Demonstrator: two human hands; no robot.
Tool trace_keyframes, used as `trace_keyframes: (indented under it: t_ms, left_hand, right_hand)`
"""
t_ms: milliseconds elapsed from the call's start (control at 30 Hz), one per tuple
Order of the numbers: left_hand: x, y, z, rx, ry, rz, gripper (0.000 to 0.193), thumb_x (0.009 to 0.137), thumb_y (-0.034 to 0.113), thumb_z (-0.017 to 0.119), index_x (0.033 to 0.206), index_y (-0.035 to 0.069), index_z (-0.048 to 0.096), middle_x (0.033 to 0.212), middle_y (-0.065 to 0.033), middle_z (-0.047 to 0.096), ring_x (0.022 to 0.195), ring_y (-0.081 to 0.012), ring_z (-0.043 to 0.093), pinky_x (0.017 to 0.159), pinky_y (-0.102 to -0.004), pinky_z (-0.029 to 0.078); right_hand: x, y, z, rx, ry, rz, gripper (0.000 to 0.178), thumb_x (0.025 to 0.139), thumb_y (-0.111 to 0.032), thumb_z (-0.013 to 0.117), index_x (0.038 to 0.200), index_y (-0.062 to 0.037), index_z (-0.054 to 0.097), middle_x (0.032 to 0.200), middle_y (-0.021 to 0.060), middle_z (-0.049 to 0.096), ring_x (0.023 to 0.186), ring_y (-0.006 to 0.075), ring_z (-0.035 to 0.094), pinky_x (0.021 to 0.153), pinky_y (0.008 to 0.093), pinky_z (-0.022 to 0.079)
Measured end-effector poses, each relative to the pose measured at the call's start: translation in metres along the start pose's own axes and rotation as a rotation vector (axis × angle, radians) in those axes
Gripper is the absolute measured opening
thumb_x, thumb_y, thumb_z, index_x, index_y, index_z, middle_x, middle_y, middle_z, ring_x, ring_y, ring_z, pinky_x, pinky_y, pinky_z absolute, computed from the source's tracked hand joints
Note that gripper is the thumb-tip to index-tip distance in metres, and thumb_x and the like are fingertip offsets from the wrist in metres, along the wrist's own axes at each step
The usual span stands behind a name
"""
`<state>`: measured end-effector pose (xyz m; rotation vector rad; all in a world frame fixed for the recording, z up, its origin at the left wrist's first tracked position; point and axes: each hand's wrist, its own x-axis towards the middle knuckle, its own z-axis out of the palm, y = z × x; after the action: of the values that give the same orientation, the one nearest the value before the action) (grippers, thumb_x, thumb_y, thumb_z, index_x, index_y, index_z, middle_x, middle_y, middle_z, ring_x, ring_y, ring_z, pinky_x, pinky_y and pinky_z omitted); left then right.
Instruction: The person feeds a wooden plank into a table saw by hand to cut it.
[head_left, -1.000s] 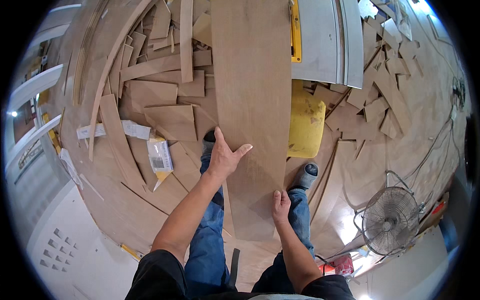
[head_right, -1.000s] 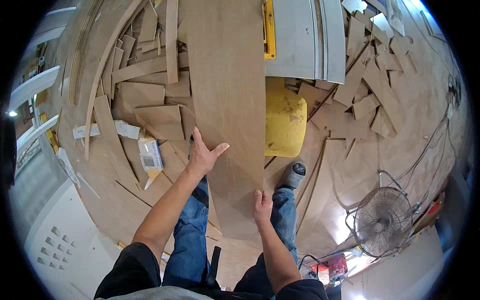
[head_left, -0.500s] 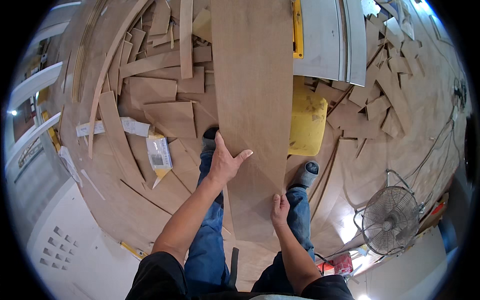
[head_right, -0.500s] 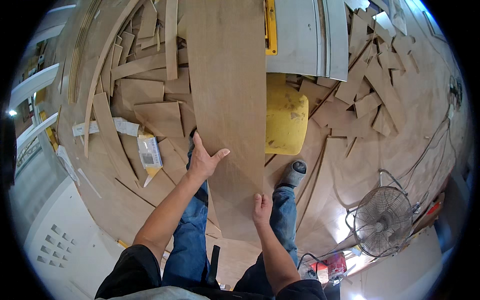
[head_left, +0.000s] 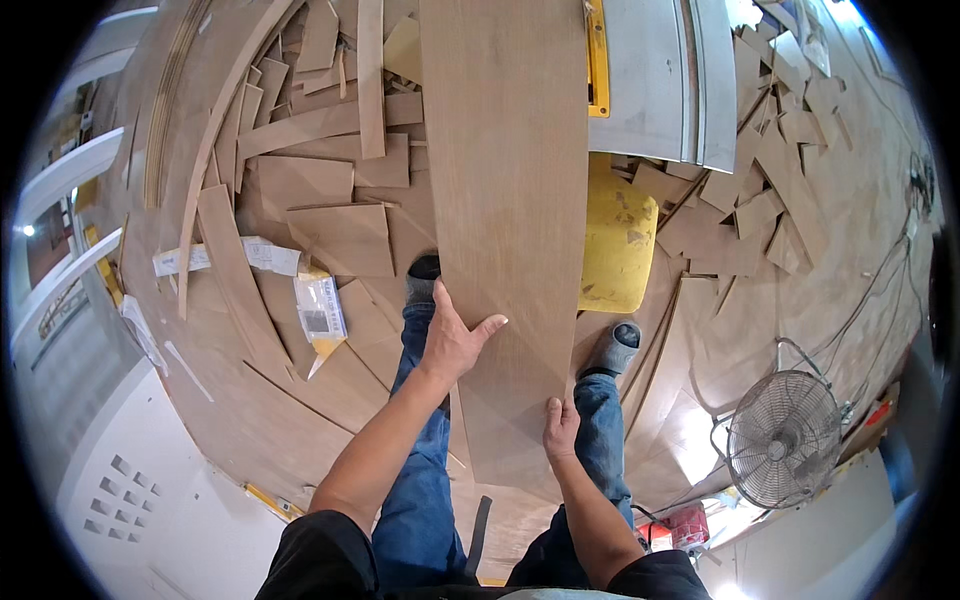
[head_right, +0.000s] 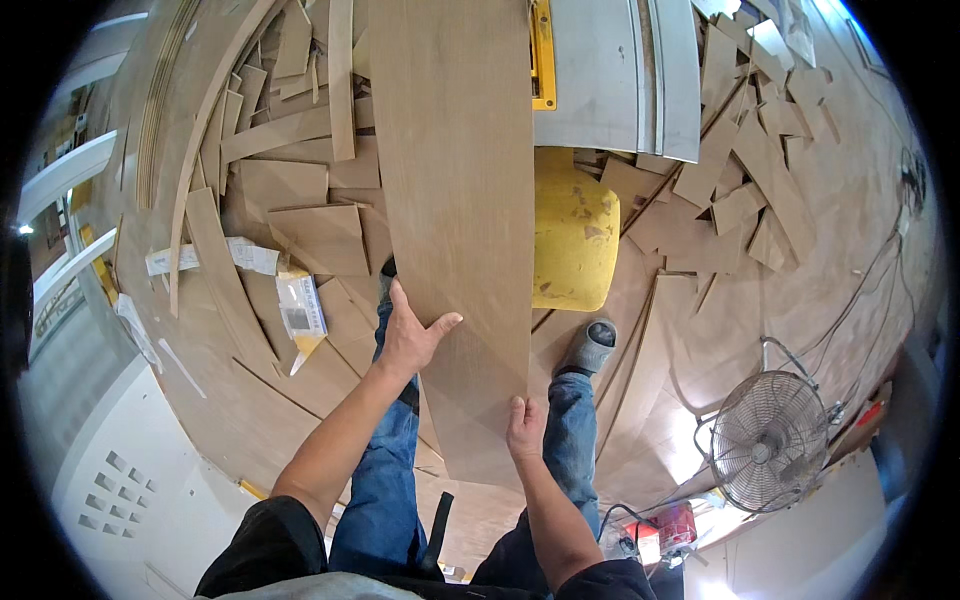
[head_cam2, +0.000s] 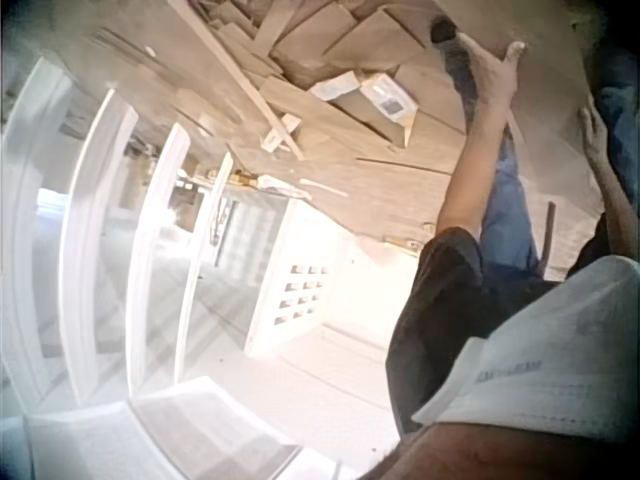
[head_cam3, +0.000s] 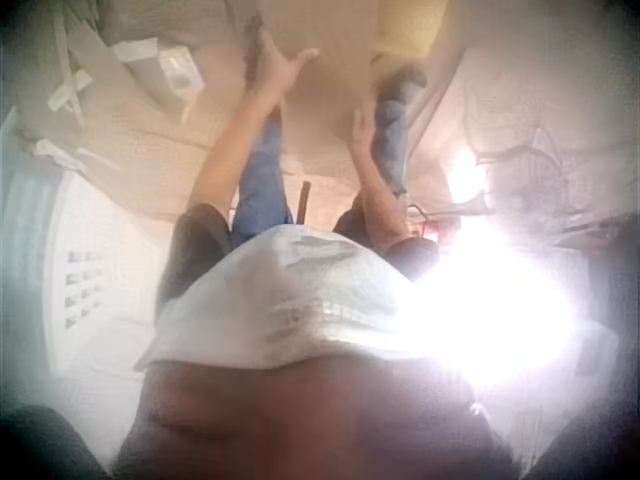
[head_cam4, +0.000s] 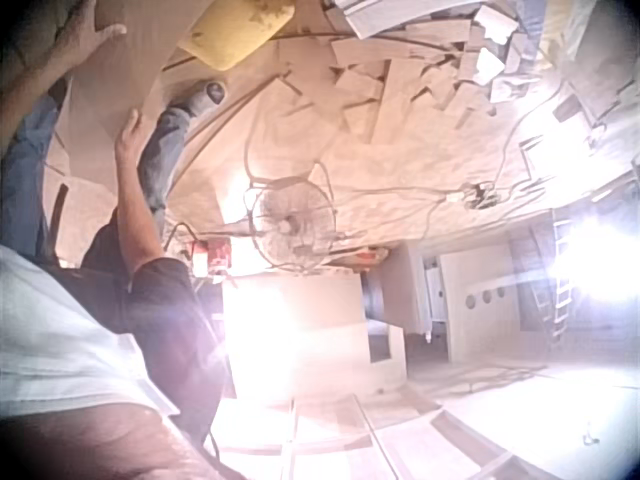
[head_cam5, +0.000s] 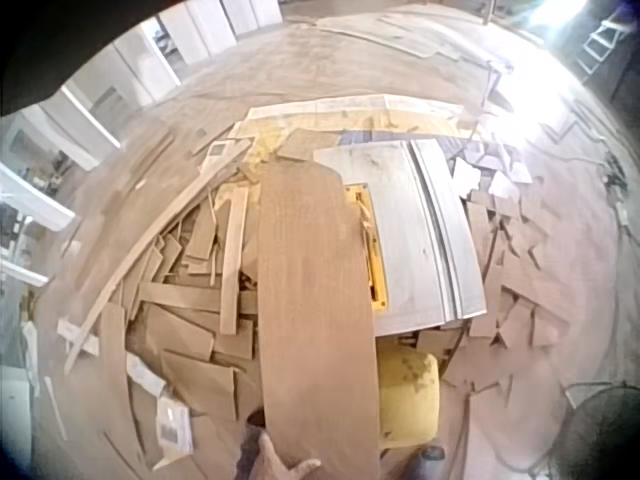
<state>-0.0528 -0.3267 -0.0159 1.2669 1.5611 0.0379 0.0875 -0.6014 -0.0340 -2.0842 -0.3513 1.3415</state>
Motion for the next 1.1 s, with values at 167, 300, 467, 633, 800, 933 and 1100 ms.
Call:
trace_keyframes:
  t_ms: [167, 300, 467, 633, 800, 933, 1100]
  left_hand:
    - [-0.007, -0.002, 0.002, 0.053, -0.009, -0.078, 0.119, 0.084, 0.043, 0.085, 0.154, -0.011, 0.006, 0.148, -0.0337, 0.043, 0.134, -0.0409, 0.051, 0.111, -0.0423, 0.046]
    - [-0.012, 0.002, 0.002, 0.044, -0.002, -0.075, 0.118, 0.084, 0.042, 0.086, 0.154, -0.011, 0.008, 0.147, -0.034, 0.044, 0.133, -0.0417, 0.053, 0.109, -0.0419, 0.047]
    - [-0.024, -0.02, 0.012, 0.027, 0.024, -0.055, 0.112, 0.084, 0.041, 0.086, 0.153, -0.009, 0.014, 0.143, -0.031, 0.05, 0.129, -0.039, 0.056, 0.106, -0.0417, 0.049]
    - [-0.037, -0.047, 0.014, -0.174, 0.077, -0.168, 0.078, 0.094, 0.038, 0.078, 0.144, -0.007, 0.04, 0.129, -0.0214, 0.064, 0.116, -0.028, 0.064, 0.1, -0.0359, 0.05]
    - [-0.009, -0.027, -0.01, -0.456, 0.338, -0.253, 0.065, 0.105, 0.055, 0.053, 0.108, -0.007, 0.069, 0.101, -0.0109, 0.074, 0.096, -0.0172, 0.064, 0.088, -0.0315, 0.05]
    - [0.002, -0.003, -0.052, -0.235, 0.471, -0.16, 0.058, 0.104, 0.051, 0.059, 0.088, -0.004, 0.066, 0.08, -0.0089, 0.067, 0.078, -0.0182, 0.058, 0.074, -0.0359, 0.048]
    - [0.03, 0.102, -0.118, -0.29, 0.561, 0.108, 0.062, 0.102, 0.053, 0.061, 0.072, -0.001, 0.051, 0.065, -0.0065, 0.047, 0.066, -0.0177, 0.046, 0.063, -0.0392, 0.042]
  right_hand:
    - [-0.006, 0.025, -0.008, -0.105, -0.048, 0.032, 0.037, 0.107, -0.034, 0.054, 0.097, 0.0, 0.061, 0.079, 0.0093, 0.059, 0.074, 0.0214, 0.054, 0.07, 0.0362, 0.045]
    - [-0.012, 0.034, -0.01, -0.096, -0.079, 0.088, 0.037, 0.108, -0.034, 0.054, 0.102, 0.0013, 0.066, 0.087, 0.0007, 0.062, 0.082, 0.0113, 0.052, 0.074, 0.0295, 0.046]
    - [-0.02, 0.015, -0.007, -0.051, -0.075, 0.051, 0.038, 0.106, -0.036, 0.054, 0.095, -0.0003, 0.056, 0.076, 0.0146, 0.054, 0.072, 0.0264, 0.054, 0.07, 0.0373, 0.046]
    - [-0.049, 0.003, -0.014, -0.256, -0.103, 0.053, 0.037, 0.107, -0.033, 0.05, 0.104, 0.001, 0.062, 0.083, 0.0213, 0.061, 0.077, 0.0372, 0.059, 0.072, 0.0418, 0.048]
    - [-0.048, -0.081, -0.033, -0.321, -0.338, -0.091, 0.04, 0.108, -0.035, 0.048, 0.103, 0.0013, 0.065, 0.079, 0.0188, 0.062, 0.077, 0.034, 0.065, 0.073, 0.041, 0.051]
    - [-0.028, -0.117, -0.044, 0.023, -0.319, 0.032, 0.037, 0.111, -0.027, 0.047, 0.102, 0.0036, 0.067, 0.095, 0.0121, 0.072, 0.088, 0.0209, 0.07, 0.085, 0.0339, 0.056]
    - [0.01, -0.217, -0.07, -0.062, -0.179, -0.095, 0.031, 0.108, -0.026, 0.055, 0.108, 0.0024, 0.067, 0.097, 0.0084, 0.072, 0.091, 0.0166, 0.069, 0.086, 0.0305, 0.055]
